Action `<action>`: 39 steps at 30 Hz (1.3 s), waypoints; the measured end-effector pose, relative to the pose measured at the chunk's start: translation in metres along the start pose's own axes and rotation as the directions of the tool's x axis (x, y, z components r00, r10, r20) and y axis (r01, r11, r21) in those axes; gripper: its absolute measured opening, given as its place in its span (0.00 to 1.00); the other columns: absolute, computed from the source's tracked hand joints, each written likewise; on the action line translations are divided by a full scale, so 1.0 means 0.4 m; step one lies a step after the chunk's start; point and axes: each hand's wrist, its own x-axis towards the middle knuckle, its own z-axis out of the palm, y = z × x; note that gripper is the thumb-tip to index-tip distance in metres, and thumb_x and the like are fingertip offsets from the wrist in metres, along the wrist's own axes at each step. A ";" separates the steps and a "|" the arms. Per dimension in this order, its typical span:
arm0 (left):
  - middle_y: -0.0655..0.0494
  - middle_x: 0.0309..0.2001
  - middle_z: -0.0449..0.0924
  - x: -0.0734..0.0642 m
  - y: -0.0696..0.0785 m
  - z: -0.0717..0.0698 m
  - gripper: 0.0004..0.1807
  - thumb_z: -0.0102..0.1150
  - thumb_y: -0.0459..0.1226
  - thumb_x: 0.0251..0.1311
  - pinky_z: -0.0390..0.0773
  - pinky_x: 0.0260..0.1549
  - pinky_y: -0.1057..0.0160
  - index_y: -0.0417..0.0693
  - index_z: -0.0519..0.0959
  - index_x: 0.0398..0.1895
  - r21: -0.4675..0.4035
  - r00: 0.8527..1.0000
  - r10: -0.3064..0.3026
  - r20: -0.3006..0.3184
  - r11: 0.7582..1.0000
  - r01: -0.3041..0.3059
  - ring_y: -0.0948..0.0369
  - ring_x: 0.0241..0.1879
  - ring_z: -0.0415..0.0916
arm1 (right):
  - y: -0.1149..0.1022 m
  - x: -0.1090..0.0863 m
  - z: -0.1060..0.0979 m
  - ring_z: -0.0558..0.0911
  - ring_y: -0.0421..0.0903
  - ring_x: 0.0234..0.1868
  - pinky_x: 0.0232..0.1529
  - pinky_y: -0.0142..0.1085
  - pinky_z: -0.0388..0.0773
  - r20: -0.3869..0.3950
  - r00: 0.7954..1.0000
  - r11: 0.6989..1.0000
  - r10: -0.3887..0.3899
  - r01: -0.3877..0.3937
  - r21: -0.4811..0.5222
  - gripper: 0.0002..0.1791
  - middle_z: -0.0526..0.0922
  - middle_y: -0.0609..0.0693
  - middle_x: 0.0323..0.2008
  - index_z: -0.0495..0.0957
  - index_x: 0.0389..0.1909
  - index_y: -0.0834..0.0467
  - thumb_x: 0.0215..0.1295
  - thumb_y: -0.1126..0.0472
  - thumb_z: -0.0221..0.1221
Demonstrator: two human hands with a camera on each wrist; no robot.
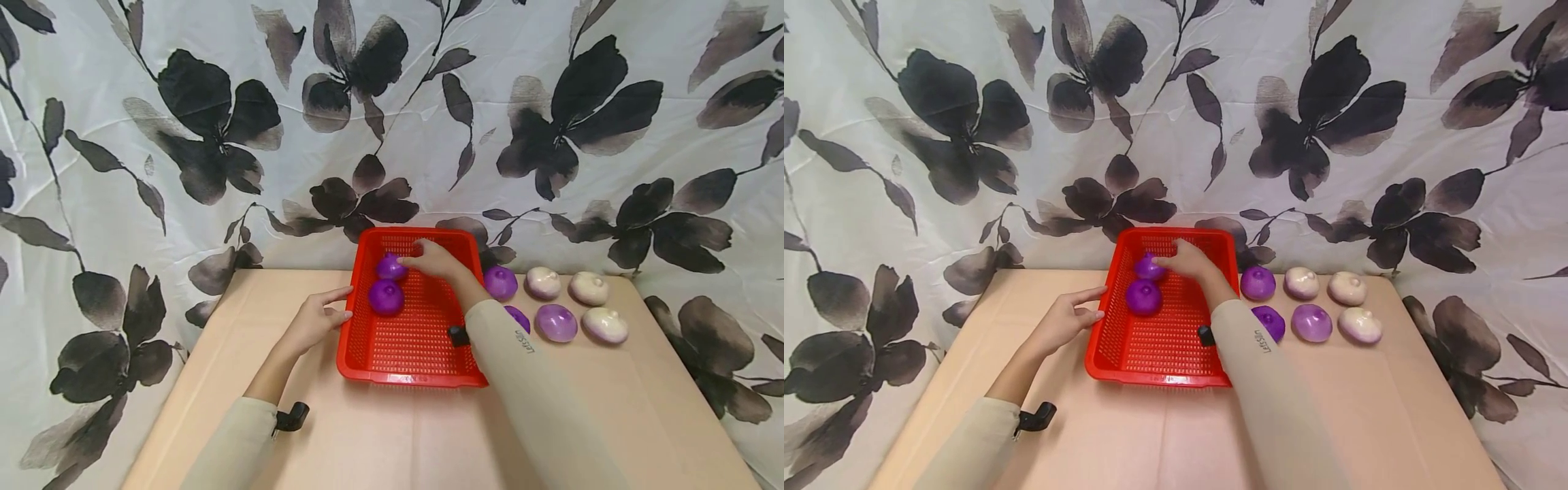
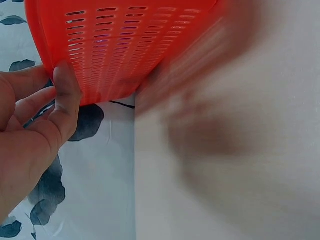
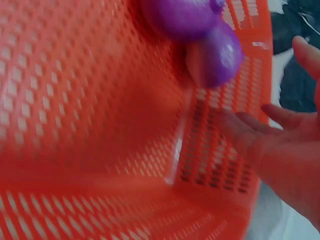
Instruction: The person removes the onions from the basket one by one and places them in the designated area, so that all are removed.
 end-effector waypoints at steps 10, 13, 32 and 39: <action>0.36 0.69 0.73 -0.002 0.001 0.005 0.32 0.61 0.26 0.67 0.89 0.41 0.60 0.41 0.69 0.75 0.007 1.000 0.004 -0.007 1.000 -0.004 0.47 0.43 0.89 | 0.042 0.069 0.130 0.70 0.61 0.72 0.76 0.55 0.65 -0.099 0.988 0.986 0.120 -0.108 0.126 0.47 0.68 0.63 0.73 0.55 0.79 0.63 0.69 0.44 0.64; 0.37 0.69 0.73 -0.006 0.000 0.003 0.33 0.61 0.26 0.67 0.89 0.41 0.60 0.42 0.69 0.76 -0.002 1.000 -0.002 -0.010 1.000 0.002 0.46 0.45 0.89 | 0.042 0.080 0.156 0.72 0.62 0.71 0.75 0.55 0.66 -0.109 0.986 0.983 0.126 -0.109 0.148 0.46 0.69 0.64 0.72 0.55 0.79 0.63 0.69 0.46 0.65; 0.36 0.68 0.74 -0.006 0.005 0.009 0.32 0.61 0.26 0.67 0.89 0.40 0.60 0.41 0.69 0.75 -0.004 1.000 0.008 -0.015 1.000 -0.008 0.49 0.43 0.89 | 0.022 0.078 0.178 0.75 0.62 0.67 0.71 0.57 0.71 -0.163 0.981 0.985 0.108 -0.084 0.151 0.38 0.73 0.64 0.68 0.61 0.75 0.61 0.71 0.54 0.65; 0.37 0.68 0.75 -0.004 0.011 0.012 0.32 0.62 0.26 0.67 0.88 0.41 0.61 0.43 0.70 0.75 0.016 1.000 0.004 -0.019 1.000 -0.004 0.48 0.43 0.89 | 0.017 0.073 0.154 0.77 0.63 0.64 0.66 0.56 0.76 -0.159 0.983 0.987 0.088 -0.065 0.146 0.40 0.73 0.63 0.68 0.59 0.76 0.59 0.70 0.53 0.66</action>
